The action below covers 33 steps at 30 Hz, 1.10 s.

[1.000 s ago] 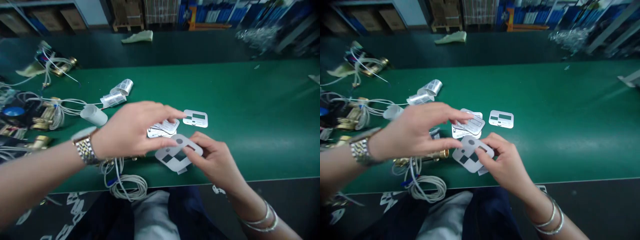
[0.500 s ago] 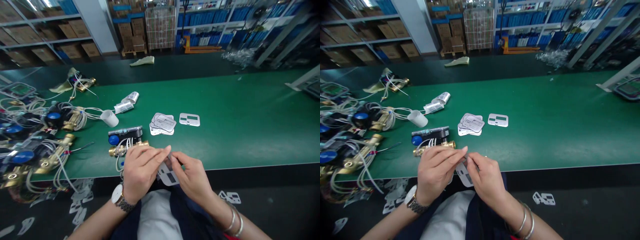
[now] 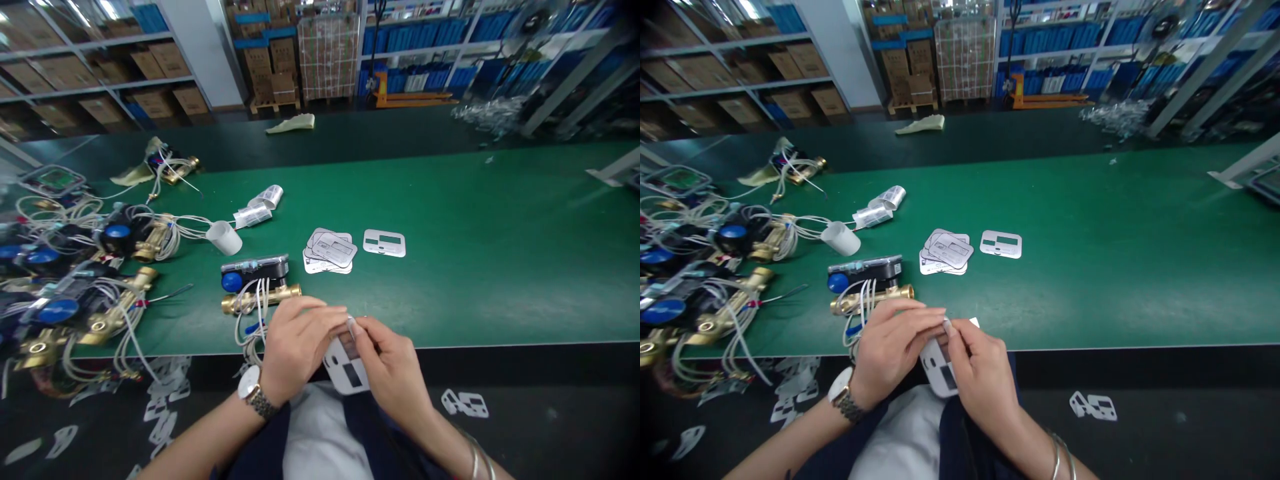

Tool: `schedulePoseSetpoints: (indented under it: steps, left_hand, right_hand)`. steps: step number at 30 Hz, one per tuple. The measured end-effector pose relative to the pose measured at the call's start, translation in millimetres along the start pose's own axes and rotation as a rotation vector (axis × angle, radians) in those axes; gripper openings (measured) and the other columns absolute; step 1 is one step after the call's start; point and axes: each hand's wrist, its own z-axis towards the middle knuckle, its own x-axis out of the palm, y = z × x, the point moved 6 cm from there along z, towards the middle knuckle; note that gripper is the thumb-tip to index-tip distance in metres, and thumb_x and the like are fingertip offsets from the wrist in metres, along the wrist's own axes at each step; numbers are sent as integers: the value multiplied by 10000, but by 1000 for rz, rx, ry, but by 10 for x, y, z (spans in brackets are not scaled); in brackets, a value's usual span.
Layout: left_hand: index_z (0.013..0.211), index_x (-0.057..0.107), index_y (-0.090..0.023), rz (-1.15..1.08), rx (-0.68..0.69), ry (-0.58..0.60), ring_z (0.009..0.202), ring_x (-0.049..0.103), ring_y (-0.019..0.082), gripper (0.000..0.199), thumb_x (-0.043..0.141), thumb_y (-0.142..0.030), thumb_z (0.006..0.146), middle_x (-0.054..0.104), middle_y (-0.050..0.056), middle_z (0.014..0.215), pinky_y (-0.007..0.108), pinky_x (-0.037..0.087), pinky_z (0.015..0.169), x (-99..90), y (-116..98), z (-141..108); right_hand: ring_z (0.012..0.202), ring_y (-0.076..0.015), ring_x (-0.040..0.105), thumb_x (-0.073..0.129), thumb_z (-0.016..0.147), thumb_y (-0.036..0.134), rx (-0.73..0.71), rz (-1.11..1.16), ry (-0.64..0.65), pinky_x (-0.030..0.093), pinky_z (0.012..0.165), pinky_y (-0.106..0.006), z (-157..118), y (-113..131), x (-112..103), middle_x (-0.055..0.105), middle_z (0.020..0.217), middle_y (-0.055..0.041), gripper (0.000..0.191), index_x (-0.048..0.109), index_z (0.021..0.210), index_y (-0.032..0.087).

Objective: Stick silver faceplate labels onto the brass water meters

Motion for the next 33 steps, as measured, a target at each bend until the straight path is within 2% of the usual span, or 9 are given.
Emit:
schedulePoseSetpoints:
  steps: [3, 8, 12, 19, 22, 25, 27, 29, 33]
  left_hand:
    - [961, 711, -252, -98, -42, 66, 939, 651, 212, 102, 671, -159, 970, 799, -10, 994, 412, 540, 880, -65, 68, 132]
    - [880, 694, -241, -162, -145, 38, 1162, 553, 254, 85, 696, -238, 965, 669, 55, 1282, 436, 462, 992, -136, 55, 222]
    - [926, 651, -231, -248, -266, -12, 1158, 562, 231, 62, 665, -214, 983, 630, 61, 1280, 397, 444, 1001, -111, 85, 106]
    - [959, 578, -223, -598, -598, -4, 895, 647, 151, 93, 598, -272, 1035, 691, 18, 1011, 270, 488, 800, -62, 261, -353]
    - [921, 619, -212, -631, -637, 196, 752, 617, 132, 136, 637, -309, 1014, 679, -11, 850, 250, 454, 710, 150, 134, -461]
    - [952, 685, -218, -657, -449, 616, 806, 653, 161, 164, 790, -335, 906, 737, -13, 854, 268, 439, 746, 450, -126, -462]
    - [1154, 687, -244, -710, -446, 730, 859, 683, 189, 437, 892, -388, 796, 783, 6, 965, 282, 455, 761, 540, -172, -427]
    - [1311, 623, -249, -808, -620, 605, 836, 685, 184, 668, 922, -440, 744, 789, 33, 1046, 279, 471, 724, 521, -64, -338]
    - [1165, 643, -189, -1014, -875, 269, 723, 621, 120, 437, 817, -449, 860, 744, 16, 887, 242, 469, 684, 404, 144, -206]
  right_hand:
    - [798, -234, 728, 526, 1049, 471, -29, 98, 140, 594, 785, -379, 31, 43, -10, 774, 925, -70, 346, 766, 1223, 293]
    - [705, -190, 720, 647, 987, 530, 191, 627, 384, 615, 673, -335, 128, 18, 147, 743, 852, -30, 447, 652, 1372, 302]
    - [810, -146, 655, 838, 857, 370, -40, 455, 111, 587, 667, -242, 263, 59, -66, 656, 955, -17, 157, 748, 854, 240]
    - [601, -158, 691, 773, 929, 333, -218, 150, -425, 593, 540, -288, 129, 20, -1029, 750, 870, -38, 145, 694, 974, 220]
    - [586, -187, 700, 859, 833, 330, -227, 99, -805, 576, 483, -306, 32, 38, -1433, 738, 831, -43, 245, 681, 957, 218]
    - [546, -171, 661, 875, 796, 318, -187, 97, -947, 542, 447, -300, -9, 49, -1562, 721, 814, -38, 250, 688, 936, 229]
    - [514, -154, 615, 867, 808, 355, -129, 35, -901, 510, 427, -285, -15, 35, -1524, 707, 771, -36, 226, 719, 926, 233]
    - [509, -150, 595, 857, 817, 420, -45, -36, -763, 496, 406, -267, -14, -20, -1404, 701, 751, -37, 249, 750, 946, 236]
    - [572, -157, 644, 850, 812, 472, 56, -45, -412, 525, 412, -227, -16, -120, -1024, 739, 794, -47, 301, 776, 965, 223]
